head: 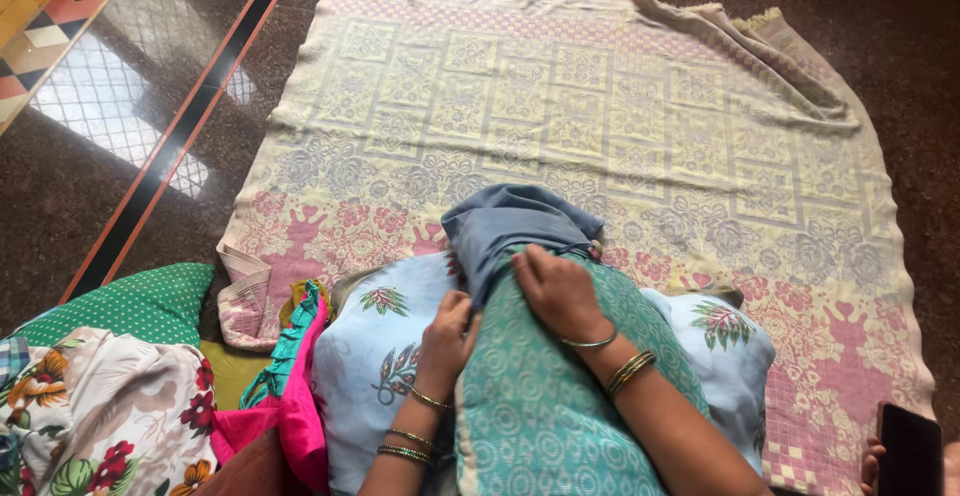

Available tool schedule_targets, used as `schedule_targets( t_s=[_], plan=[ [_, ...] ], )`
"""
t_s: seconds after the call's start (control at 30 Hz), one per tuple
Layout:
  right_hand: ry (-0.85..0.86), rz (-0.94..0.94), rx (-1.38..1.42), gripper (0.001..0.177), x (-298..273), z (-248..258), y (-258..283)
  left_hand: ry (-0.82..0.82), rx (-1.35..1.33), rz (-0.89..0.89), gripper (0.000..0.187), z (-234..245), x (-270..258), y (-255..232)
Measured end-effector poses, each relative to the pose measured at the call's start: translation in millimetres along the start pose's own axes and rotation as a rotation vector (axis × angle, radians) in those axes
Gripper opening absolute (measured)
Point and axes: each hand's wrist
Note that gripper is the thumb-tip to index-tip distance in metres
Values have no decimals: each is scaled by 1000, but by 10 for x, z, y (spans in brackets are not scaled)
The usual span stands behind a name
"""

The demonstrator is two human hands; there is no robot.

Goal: The person inserts a patterned pillow into a gray pillow cover while seated on the floor. They pull the cover over the pillow, adjust the edges, and smooth the surface to complete the task.

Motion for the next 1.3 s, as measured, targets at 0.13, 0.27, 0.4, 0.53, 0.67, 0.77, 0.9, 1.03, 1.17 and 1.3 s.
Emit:
schedule_targets(
  t_s=[0.13,0.27,0.4,0.53,0.67,0.77,0.9,1.03,1.17,1.3],
  plan=[
    [184,71,1,27,-222,-108,116,-132,-210,407,24,-40,-64,186],
    [49,346,-27,40,-357,-39,144,-26,-61,456,25,-20,184,217],
    [-51,528,-165,47,-392,22,52,37,160,402,21,-26,325,87],
    [391,302,-164,36,-390,-84,-13,111,54,-280,18,107,171,-36],
    [528,245,-225,40,-351,-176,0,270,129,-225,22,322,81,-179],
    [538,273,-86,39,-311,-156,-68,304,204,-109,19,440,80,-343],
    [588,-13,381,38,-243,11,-607,319,291,-24,18,460,181,-460],
    [228,-213,177,36,-351,94,-1449,322,365,-158,23,332,316,-272],
    [434,-469,157,43,-577,2,-2015,402,424,-177,29,-204,539,114],
    [450,-484,163,49,-751,-149,-2071,515,412,-122,32,-1019,878,529]
  ],
)
Point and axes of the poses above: each hand's wrist, its own x-axis towards the middle knuckle, its own z-axis out of the back of the hand, y = z × x, and after that the axes turned 5 degrees about -x, right-handed
